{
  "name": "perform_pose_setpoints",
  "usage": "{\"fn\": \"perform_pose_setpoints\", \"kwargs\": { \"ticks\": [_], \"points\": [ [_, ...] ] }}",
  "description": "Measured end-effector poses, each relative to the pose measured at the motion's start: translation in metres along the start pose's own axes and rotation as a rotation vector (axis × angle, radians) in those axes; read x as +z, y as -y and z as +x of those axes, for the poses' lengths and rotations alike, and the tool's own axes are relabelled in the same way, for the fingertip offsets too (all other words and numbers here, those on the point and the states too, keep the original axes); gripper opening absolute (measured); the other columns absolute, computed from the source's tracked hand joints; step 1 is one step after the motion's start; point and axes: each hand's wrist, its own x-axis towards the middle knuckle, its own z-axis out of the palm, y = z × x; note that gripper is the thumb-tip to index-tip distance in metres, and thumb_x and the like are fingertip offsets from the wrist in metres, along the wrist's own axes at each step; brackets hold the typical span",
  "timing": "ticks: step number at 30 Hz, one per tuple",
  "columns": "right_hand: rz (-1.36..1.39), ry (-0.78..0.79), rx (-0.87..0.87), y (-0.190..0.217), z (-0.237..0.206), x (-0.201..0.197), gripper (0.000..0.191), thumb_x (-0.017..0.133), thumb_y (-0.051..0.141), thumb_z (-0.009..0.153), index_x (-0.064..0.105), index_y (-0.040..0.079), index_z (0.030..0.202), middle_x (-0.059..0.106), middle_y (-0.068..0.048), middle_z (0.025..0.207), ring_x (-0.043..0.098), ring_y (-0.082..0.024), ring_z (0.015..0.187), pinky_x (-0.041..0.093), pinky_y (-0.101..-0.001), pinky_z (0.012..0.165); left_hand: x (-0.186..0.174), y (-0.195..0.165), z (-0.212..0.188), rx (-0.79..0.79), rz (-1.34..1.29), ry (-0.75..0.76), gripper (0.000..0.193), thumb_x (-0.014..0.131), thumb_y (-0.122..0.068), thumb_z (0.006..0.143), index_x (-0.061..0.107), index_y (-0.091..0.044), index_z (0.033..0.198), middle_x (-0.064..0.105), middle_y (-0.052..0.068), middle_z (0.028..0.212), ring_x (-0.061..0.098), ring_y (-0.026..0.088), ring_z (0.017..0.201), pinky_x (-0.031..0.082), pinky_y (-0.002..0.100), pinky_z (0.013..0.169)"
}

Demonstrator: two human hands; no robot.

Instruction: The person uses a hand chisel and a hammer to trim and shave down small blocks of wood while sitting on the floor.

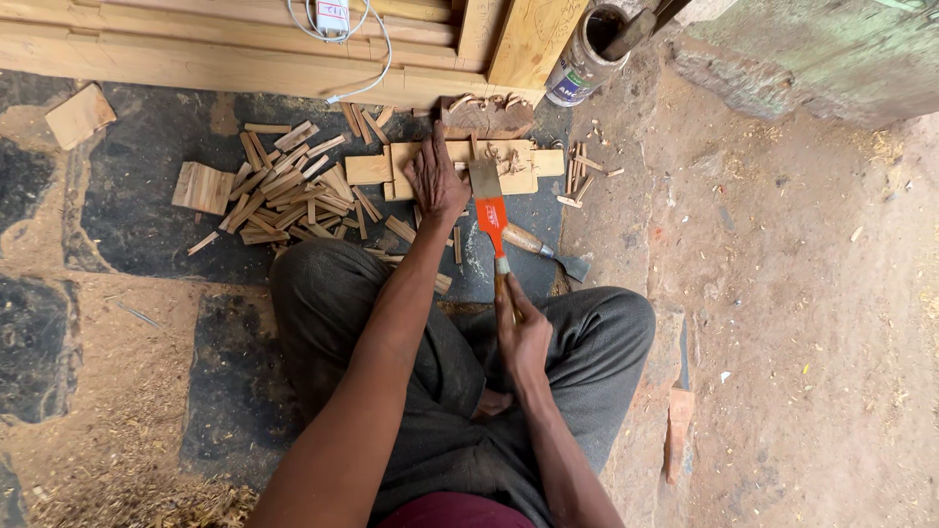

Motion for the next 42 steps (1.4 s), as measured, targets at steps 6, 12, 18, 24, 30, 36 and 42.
{"fn": "perform_pose_setpoints", "kwargs": {
  "ticks": [6, 12, 18, 24, 30, 36, 42],
  "points": [
    [-0.047, 0.012, 0.014, 0.014, 0.007, 0.003, 0.043, 0.067, 0.021, 0.094, 0.065, 0.014, 0.137, 0.078, -0.021, 0.096, 0.075, -0.023, 0.065, 0.057, -0.0369, 0.058, 0.009, 0.004, 0.001, 0.02, -0.023, -0.068, 0.127, 0.094, -0.03, 0.066, 0.012, -0.005, 0.159, 0.042, 0.021, 0.151, 0.043, 0.034, 0.135, 0.024, 0.049, 0.109],
    [0.055, -0.086, -0.273, 0.001, 0.011, 0.003, 0.04, 0.07, 0.016, 0.097, 0.067, 0.005, 0.135, 0.07, -0.032, 0.092, 0.078, -0.02, 0.086, 0.057, -0.0339, 0.065, 0.013, 0.006, -0.001, -0.007, 0.004, 0.019, 0.122, 0.091, -0.022, 0.074, 0.011, -0.008, 0.165, 0.047, 0.017, 0.149, 0.048, 0.032, 0.134, 0.026, 0.049, 0.112],
    [0.051, -0.136, -0.384, -0.002, 0.014, -0.002, 0.038, 0.069, 0.014, 0.093, 0.069, 0.005, 0.13, 0.074, -0.027, 0.103, 0.075, -0.015, 0.089, 0.058, -0.0328, 0.073, 0.011, 0.005, 0.003, 0.029, 0.068, -0.072, 0.13, 0.092, -0.018, 0.061, 0.01, -0.009, 0.161, 0.047, 0.017, 0.148, 0.048, 0.032, 0.132, 0.026, 0.048, 0.109],
    [0.074, -0.066, -0.261, -0.003, 0.028, 0.003, 0.036, 0.067, 0.014, 0.1, 0.069, 0.008, 0.136, 0.066, -0.032, 0.09, 0.073, -0.009, 0.081, 0.057, -0.0343, 0.067, 0.013, 0.003, 0.003, 0.028, 0.088, -0.024, 0.129, 0.094, -0.031, 0.067, 0.008, -0.008, 0.161, 0.047, 0.019, 0.144, 0.046, 0.034, 0.131, 0.025, 0.053, 0.111],
    [0.066, -0.093, -0.239, -0.001, 0.016, 0.004, 0.039, 0.069, 0.016, 0.093, 0.069, 0.009, 0.131, 0.071, -0.029, 0.091, 0.075, -0.011, 0.082, 0.057, -0.0336, 0.067, -0.002, -0.006, 0.004, 0.059, 0.056, -0.118, 0.118, 0.09, -0.031, 0.074, 0.012, -0.007, 0.161, 0.049, 0.018, 0.144, 0.049, 0.033, 0.124, 0.027, 0.053, 0.107],
    [0.133, -0.129, -0.281, -0.011, 0.044, 0.027, 0.036, 0.069, 0.018, 0.095, 0.068, 0.005, 0.129, 0.071, -0.028, 0.097, 0.077, -0.027, 0.094, 0.058, -0.0358, 0.073, -0.004, -0.008, 0.001, 0.036, 0.09, -0.042, 0.12, 0.089, -0.027, 0.071, 0.013, -0.007, 0.161, 0.048, 0.018, 0.141, 0.046, 0.035, 0.129, 0.025, 0.052, 0.108],
    [0.265, -0.129, -0.147, -0.003, 0.042, 0.034, 0.041, 0.072, 0.022, 0.096, 0.07, 0.009, 0.135, 0.071, -0.02, 0.086, 0.067, -0.025, 0.076, 0.053, -0.0349, 0.059, -0.006, -0.01, -0.001, 0.072, 0.109, -0.066, 0.112, 0.085, -0.02, 0.081, 0.015, -0.01, 0.168, 0.049, 0.013, 0.145, 0.046, 0.032, 0.131, 0.026, 0.051, 0.112]
  ]
}}
